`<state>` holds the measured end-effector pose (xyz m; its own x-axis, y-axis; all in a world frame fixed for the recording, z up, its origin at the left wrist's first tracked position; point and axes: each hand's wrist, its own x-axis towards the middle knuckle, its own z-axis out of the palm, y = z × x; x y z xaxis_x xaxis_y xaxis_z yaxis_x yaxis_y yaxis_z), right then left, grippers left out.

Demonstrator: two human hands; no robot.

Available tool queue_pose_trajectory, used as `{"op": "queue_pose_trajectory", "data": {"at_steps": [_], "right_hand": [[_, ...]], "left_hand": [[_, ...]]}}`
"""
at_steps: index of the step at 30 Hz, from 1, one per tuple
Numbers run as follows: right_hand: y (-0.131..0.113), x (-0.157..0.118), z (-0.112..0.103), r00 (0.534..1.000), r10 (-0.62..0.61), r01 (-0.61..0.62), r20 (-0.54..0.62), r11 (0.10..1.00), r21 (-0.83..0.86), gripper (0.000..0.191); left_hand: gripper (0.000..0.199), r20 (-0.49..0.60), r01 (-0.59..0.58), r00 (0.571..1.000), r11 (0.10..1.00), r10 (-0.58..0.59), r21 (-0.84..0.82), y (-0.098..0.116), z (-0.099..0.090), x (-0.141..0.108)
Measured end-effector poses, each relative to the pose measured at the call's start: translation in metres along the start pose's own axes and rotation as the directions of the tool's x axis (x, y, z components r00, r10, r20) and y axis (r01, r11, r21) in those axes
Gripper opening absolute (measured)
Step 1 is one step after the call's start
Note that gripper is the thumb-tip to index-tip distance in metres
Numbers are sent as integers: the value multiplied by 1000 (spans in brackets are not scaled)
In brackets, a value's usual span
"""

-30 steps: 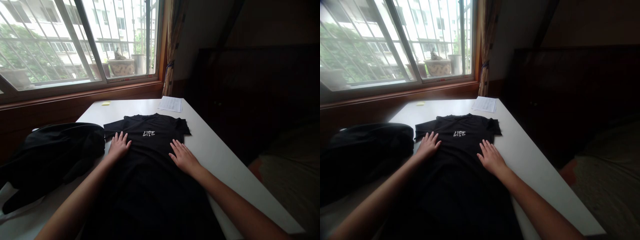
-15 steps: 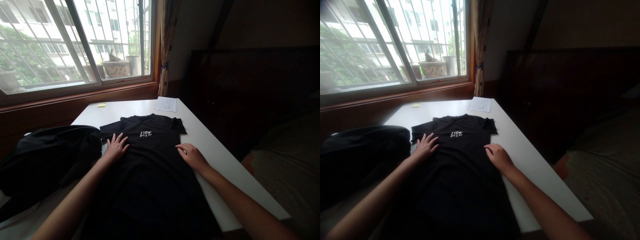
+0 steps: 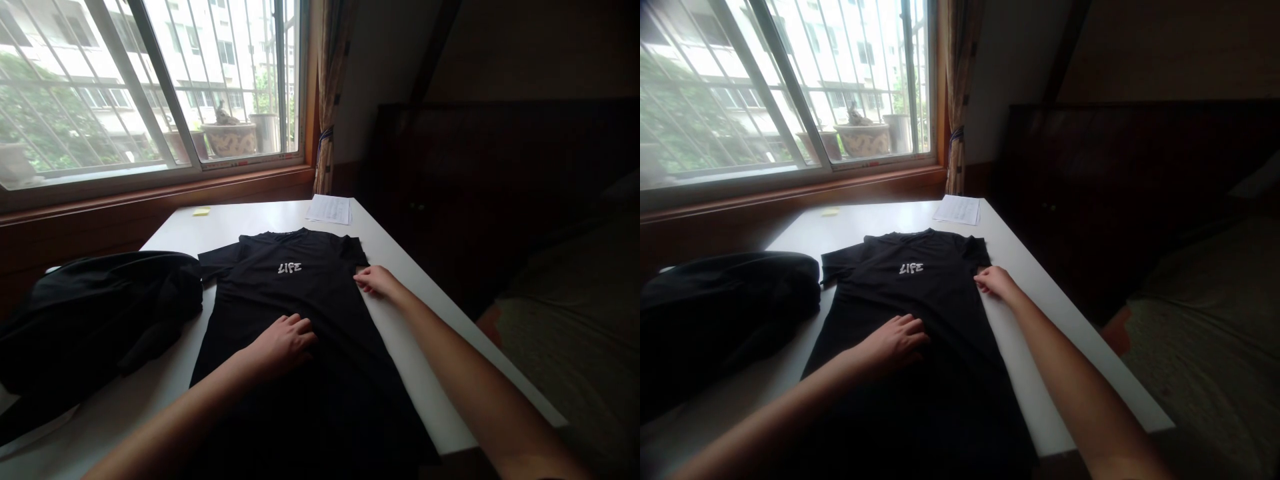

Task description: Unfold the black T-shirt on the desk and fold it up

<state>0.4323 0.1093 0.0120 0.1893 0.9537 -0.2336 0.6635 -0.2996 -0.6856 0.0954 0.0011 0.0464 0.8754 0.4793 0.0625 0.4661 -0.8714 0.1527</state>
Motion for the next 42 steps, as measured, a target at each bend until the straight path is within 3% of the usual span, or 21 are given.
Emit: {"op": "queue_pose_trajectory", "data": {"at_steps": [4, 8, 16, 20, 24, 29, 35, 42], "right_hand": [[-2, 3, 0, 1000, 30, -30, -10, 1000, 2, 19], [-8, 7, 5, 998, 56, -56, 0, 998, -33, 13], [-15, 16, -1, 995, 100, -99, 12, 991, -95, 17], [-8, 13, -7, 997, 74, -74, 0, 993, -93, 13], [-2, 11, -9, 999, 46, -45, 3, 990, -134, 9], [-3, 14, -13, 1000, 19, -21, -9, 968, -252, 9], [-12, 17, -21, 996, -45, 7, -78, 903, -430, 11], [-18, 15, -17, 984, -91, -3, -151, 849, -528, 16]], "left_hand": [[7, -7, -9, 1000, 1000, 9, 5, 4, 7, 0], [14, -34, -39, 999, 998, 41, 52, 7, 7, 2], [9, -5, -34, 999, 997, 34, 69, 8, 4, -5], [26, -8, -57, 998, 998, 57, 25, 9, 1, -10], [8, 7, -126, 992, 988, 126, 92, 13, 7, -7], [11, 6, -124, 992, 982, 124, 145, 21, 7, -1], [13, -87, -168, 982, 986, 166, -9, 22, -2, 2], [12, -61, -201, 979, 978, 197, -64, 16, 12, 3]]}}
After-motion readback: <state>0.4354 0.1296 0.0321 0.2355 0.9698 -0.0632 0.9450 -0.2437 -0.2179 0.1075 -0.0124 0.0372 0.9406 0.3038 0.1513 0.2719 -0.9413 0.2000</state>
